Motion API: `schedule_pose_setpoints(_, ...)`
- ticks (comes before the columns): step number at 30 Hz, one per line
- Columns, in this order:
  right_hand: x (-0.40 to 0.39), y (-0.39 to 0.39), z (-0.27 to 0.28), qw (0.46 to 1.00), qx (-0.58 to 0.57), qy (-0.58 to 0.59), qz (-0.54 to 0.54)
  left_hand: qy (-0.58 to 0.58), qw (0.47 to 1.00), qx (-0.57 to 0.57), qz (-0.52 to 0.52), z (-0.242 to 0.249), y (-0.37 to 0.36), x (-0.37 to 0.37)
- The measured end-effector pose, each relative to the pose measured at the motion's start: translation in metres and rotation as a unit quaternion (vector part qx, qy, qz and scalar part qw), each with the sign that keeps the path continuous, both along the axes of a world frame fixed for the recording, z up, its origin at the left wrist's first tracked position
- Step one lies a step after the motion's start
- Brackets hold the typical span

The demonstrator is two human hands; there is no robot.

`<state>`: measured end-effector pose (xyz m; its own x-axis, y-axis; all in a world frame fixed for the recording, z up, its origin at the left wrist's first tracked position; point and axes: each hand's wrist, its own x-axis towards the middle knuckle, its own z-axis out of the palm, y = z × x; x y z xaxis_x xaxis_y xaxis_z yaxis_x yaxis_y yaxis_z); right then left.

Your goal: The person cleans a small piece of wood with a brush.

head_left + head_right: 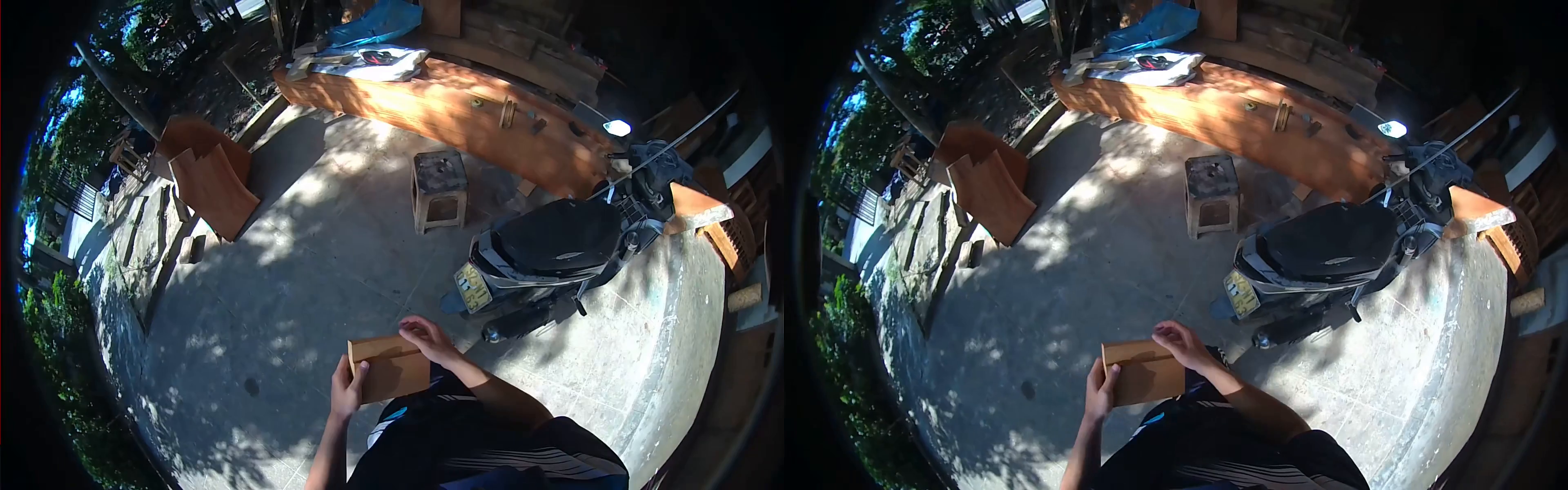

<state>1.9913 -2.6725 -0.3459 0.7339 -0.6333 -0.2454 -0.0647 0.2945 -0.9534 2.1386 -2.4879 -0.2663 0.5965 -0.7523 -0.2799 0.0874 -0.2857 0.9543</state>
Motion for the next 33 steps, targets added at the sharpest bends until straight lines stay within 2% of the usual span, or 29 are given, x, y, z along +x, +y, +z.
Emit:
schedule_pose_setpoints(2,0.007,-0.037,-0.014,0.997,-0.01,0.01,-0.07,-0.034,0.981,0.107,-0.161,0.006,-0.055,0.052)
schedule_pose_setpoints(3,0.016,-0.057,-0.017,0.991,-0.058,0.052,-0.112,-0.061,0.96,0.139,-0.235,0.015,-0.094,0.079)
schedule_pose_setpoints(5,0.046,-0.11,-0.012,0.987,-0.041,0.073,-0.141,-0.104,0.945,0.125,-0.285,0.011,-0.16,0.124)
schedule_pose_setpoints(6,0.071,-0.136,-0.01,0.983,-0.07,0.063,-0.16,-0.122,0.934,0.126,-0.31,0.01,-0.185,0.146)
schedule_pose_setpoints(8,0.126,-0.204,-0.004,0.971,-0.128,0.046,-0.195,-0.113,0.949,0.106,-0.273,0.006,-0.241,0.191)
schedule_pose_setpoints(11,0.225,-0.305,0.006,0.974,-0.167,0.01,-0.152,-0.06,0.977,0.087,-0.184,0.015,-0.31,0.256)
schedule_pose_setpoints(15,0.36,-0.404,0.066,0.968,-0.252,-0.01,0.005,-0.003,0.997,0.024,-0.078,0.021,-0.353,0.343)
schedule_pose_setpoints(17,0.424,-0.438,0.073,0.963,-0.268,-0.029,0.021,-0.005,0.999,-0.016,-0.039,0.027,-0.385,0.394)
schedule_pose_setpoints(20,0.508,-0.505,0.077,0.958,-0.284,-0.045,0.003,0.013,0.996,0.056,0.071,0.011,-0.441,0.469)
schedule_pose_setpoints(23,0.572,-0.569,0.06,0.963,-0.261,-0.04,-0.061,-0.017,0.998,-0.036,0.051,-0.016,-0.518,0.543)
schedule_pose_setpoints(24,0.587,-0.591,0.055,0.959,-0.266,-0.028,-0.092,-0.006,0.998,-0.059,0.018,-0.018,-0.554,0.572)
schedule_pose_setpoints(26,0.607,-0.639,0.041,0.95,-0.266,-0.016,-0.165,0.006,0.999,-0.019,-0.04,-0.019,-0.62,0.623)
schedule_pose_setpoints(27,0.608,-0.665,0.048,0.961,-0.227,0.048,-0.149,-0.002,0.998,0.009,-0.065,-0.023,-0.655,0.646)
schedule_pose_setpoints(28,0.613,-0.689,0.041,0.955,-0.216,0.035,-0.199,-0.032,0.991,0.019,-0.129,-0.024,-0.693,0.666)
schedule_pose_setpoints(29,0.617,-0.711,0.033,0.947,-0.205,0.02,-0.246,-0.046,0.981,0.047,-0.185,0.006,-0.735,0.672)
schedule_pose_setpoints(31,0.617,-0.763,0.032,0.939,-0.173,0.045,-0.292,0.009,0.963,-0.003,-0.271,0.015,-0.806,0.691)
schedule_pose_setpoints(32,0.617,-0.787,0.024,0.925,-0.182,0.003,-0.334,0.024,0.95,0.011,-0.312,0.002,-0.836,0.71)
schedule_pose_setpoints(33,0.618,-0.814,0.026,0.914,-0.184,0.004,-0.361,-0.041,0.923,0.075,-0.375,0.02,-0.875,0.72)
